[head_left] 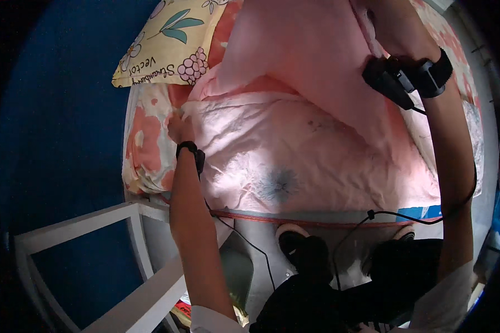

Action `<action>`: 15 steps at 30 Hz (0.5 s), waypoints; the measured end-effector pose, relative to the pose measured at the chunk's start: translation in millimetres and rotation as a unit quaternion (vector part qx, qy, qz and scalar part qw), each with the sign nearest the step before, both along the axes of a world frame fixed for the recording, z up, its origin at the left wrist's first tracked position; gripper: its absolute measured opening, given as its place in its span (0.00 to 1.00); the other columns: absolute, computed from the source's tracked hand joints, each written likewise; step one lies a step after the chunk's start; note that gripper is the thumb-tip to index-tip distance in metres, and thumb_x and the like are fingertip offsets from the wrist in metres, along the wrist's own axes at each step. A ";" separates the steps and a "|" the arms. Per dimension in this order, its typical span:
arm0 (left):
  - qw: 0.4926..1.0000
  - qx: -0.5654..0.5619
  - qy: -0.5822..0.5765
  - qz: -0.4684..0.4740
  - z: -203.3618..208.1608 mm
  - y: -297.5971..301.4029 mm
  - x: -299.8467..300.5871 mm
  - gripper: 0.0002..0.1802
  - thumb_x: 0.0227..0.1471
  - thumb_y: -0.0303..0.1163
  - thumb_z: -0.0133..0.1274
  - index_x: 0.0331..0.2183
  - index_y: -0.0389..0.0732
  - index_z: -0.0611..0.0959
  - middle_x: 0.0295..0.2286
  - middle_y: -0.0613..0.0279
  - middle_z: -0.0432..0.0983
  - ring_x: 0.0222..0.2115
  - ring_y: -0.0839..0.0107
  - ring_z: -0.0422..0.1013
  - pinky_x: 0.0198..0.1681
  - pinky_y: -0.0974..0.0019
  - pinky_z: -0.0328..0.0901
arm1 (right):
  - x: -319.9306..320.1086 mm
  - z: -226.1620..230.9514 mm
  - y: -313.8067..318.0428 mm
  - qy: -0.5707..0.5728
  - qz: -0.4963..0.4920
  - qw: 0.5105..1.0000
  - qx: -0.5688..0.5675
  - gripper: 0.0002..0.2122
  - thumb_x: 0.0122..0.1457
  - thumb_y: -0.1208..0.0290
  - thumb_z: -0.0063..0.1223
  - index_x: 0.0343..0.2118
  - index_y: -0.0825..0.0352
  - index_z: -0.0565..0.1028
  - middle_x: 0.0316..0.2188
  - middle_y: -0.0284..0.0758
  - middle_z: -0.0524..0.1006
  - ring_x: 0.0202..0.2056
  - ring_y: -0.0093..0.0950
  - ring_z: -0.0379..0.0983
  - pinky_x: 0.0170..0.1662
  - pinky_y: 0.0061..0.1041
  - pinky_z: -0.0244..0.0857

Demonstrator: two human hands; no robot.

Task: Folding a pink floral duvet on a bed.

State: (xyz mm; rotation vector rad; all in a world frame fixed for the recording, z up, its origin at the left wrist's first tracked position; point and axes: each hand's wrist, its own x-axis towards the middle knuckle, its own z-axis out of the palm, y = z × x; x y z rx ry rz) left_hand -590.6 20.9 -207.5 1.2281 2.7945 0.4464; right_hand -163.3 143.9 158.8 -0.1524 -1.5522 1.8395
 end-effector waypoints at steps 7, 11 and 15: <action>0.874 0.470 -0.089 -0.084 94.5 -13.1 54.2 0.11 0.56 0.28 0.53 0.40 0.32 0.75 0.37 0.52 0.69 0.41 0.58 0.70 0.44 0.58 0.66 | -46.6 -16.9 7.6 -0.155 -0.278 0.946 0.056 0.18 0.69 0.59 0.39 0.51 0.68 0.69 0.48 0.40 0.72 0.46 0.29 0.71 0.54 0.28 0.67; 0.888 0.457 0.047 -0.002 106.4 -0.7 83.5 0.10 0.60 0.27 0.50 0.40 0.32 0.72 0.38 0.47 0.71 0.39 0.58 0.70 0.43 0.56 0.66 | -37.2 -25.5 31.9 -0.055 -0.085 0.992 0.074 0.18 0.69 0.58 0.38 0.51 0.68 0.70 0.48 0.40 0.72 0.47 0.29 0.71 0.54 0.28 0.66; 0.899 0.437 -0.013 -0.029 129.4 12.2 106.9 0.12 0.62 0.29 0.49 0.42 0.32 0.69 0.39 0.44 0.73 0.38 0.54 0.71 0.43 0.55 0.66 | -50.9 -17.0 8.0 -0.106 -0.309 0.939 0.108 0.19 0.68 0.59 0.39 0.51 0.69 0.69 0.46 0.40 0.73 0.44 0.28 0.73 0.49 0.25 0.70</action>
